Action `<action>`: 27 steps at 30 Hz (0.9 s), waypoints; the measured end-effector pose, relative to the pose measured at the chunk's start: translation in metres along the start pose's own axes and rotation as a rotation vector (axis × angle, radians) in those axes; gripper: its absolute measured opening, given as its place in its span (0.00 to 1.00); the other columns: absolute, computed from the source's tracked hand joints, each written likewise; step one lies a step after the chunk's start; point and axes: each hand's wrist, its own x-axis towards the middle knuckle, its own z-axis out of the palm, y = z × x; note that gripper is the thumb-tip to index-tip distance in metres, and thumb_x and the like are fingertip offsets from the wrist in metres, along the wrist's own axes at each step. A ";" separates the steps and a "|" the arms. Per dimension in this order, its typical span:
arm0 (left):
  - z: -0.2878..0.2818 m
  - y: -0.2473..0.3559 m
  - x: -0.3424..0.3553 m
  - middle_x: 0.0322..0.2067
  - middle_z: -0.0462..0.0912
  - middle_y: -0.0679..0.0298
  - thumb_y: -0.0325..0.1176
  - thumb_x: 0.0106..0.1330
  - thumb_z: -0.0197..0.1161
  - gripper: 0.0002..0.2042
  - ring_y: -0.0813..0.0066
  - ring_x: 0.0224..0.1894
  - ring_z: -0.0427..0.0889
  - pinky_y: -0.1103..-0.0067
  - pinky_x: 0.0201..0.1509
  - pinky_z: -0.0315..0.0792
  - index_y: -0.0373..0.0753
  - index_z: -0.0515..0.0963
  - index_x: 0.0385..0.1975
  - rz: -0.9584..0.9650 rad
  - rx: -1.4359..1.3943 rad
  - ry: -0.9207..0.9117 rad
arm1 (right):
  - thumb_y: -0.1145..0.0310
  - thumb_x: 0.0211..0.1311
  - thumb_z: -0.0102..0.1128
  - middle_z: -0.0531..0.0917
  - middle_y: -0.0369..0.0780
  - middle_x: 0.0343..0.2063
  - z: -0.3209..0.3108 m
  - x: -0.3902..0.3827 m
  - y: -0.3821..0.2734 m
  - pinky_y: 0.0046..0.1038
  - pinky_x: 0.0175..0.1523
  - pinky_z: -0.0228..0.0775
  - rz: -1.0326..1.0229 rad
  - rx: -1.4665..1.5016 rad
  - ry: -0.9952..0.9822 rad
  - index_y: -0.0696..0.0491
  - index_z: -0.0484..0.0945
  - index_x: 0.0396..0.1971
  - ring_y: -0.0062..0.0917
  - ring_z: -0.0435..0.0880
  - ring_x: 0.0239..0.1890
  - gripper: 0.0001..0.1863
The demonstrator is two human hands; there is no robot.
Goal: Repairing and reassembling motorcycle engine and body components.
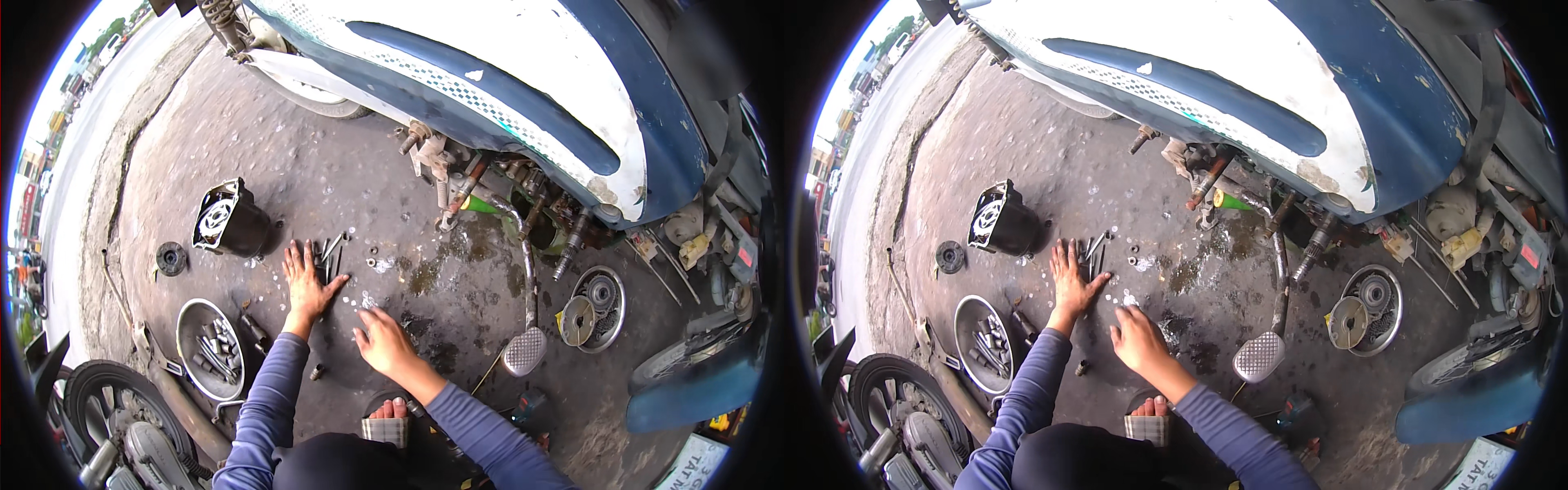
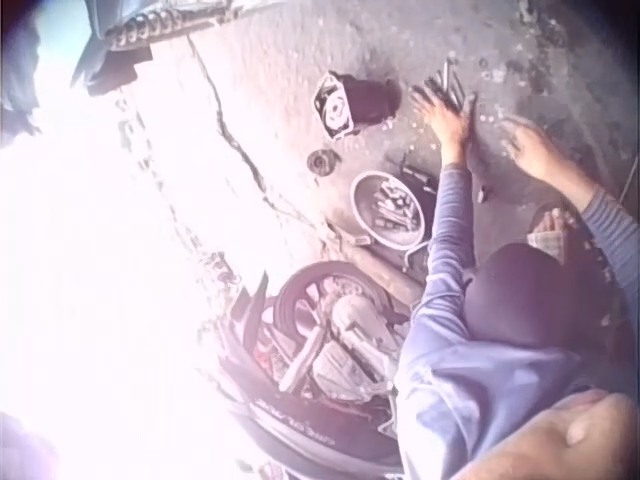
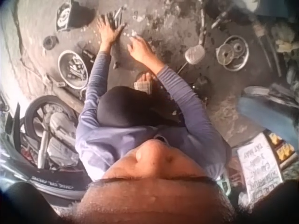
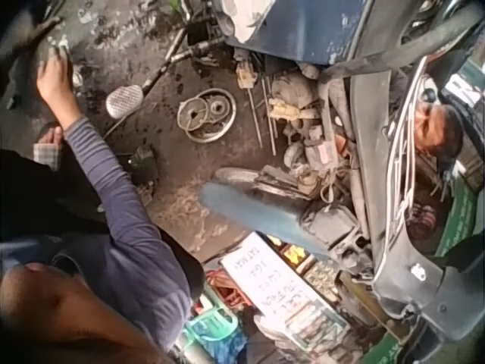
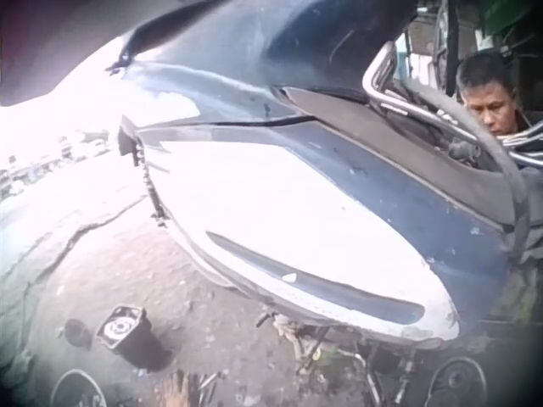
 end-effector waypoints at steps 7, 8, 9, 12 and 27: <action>0.023 0.020 0.057 0.54 0.72 0.49 0.34 0.64 0.62 0.16 0.46 0.56 0.70 0.61 0.63 0.64 0.36 0.76 0.49 0.200 -0.166 0.233 | 0.65 0.63 0.60 0.80 0.50 0.44 -0.011 0.013 -0.032 0.37 0.48 0.75 -0.114 0.074 0.130 0.60 0.76 0.47 0.41 0.83 0.38 0.17; 0.019 0.009 0.060 0.53 0.72 0.50 0.33 0.64 0.61 0.16 0.49 0.56 0.70 0.62 0.62 0.65 0.37 0.75 0.50 0.191 -0.119 0.208 | 0.64 0.64 0.59 0.80 0.50 0.44 -0.010 -0.012 -0.026 0.36 0.48 0.76 -0.150 0.094 0.109 0.60 0.76 0.47 0.41 0.83 0.40 0.17; 0.018 0.008 0.062 0.55 0.71 0.51 0.34 0.63 0.62 0.16 0.49 0.58 0.69 0.62 0.63 0.63 0.38 0.75 0.50 0.163 -0.089 0.203 | 0.60 0.67 0.55 0.76 0.52 0.55 -0.015 -0.040 -0.008 0.38 0.59 0.71 -0.157 -0.017 -0.027 0.59 0.74 0.54 0.45 0.78 0.53 0.21; -0.011 0.057 0.054 0.56 0.72 0.53 0.30 0.63 0.63 0.16 0.51 0.59 0.70 0.63 0.63 0.64 0.36 0.75 0.50 0.278 -0.157 0.389 | 0.59 0.65 0.56 0.75 0.51 0.52 -0.111 -0.117 0.000 0.40 0.59 0.71 -0.068 -0.278 -0.545 0.59 0.74 0.50 0.46 0.78 0.52 0.21; -0.164 0.257 0.078 0.32 0.83 0.62 0.40 0.71 0.58 0.14 0.75 0.32 0.84 0.80 0.38 0.76 0.33 0.77 0.42 0.680 -0.397 -0.917 | 0.65 0.52 0.67 0.73 0.47 0.55 -0.384 -0.158 -0.024 0.38 0.61 0.63 0.106 -1.278 0.683 0.60 0.73 0.53 0.37 0.71 0.59 0.28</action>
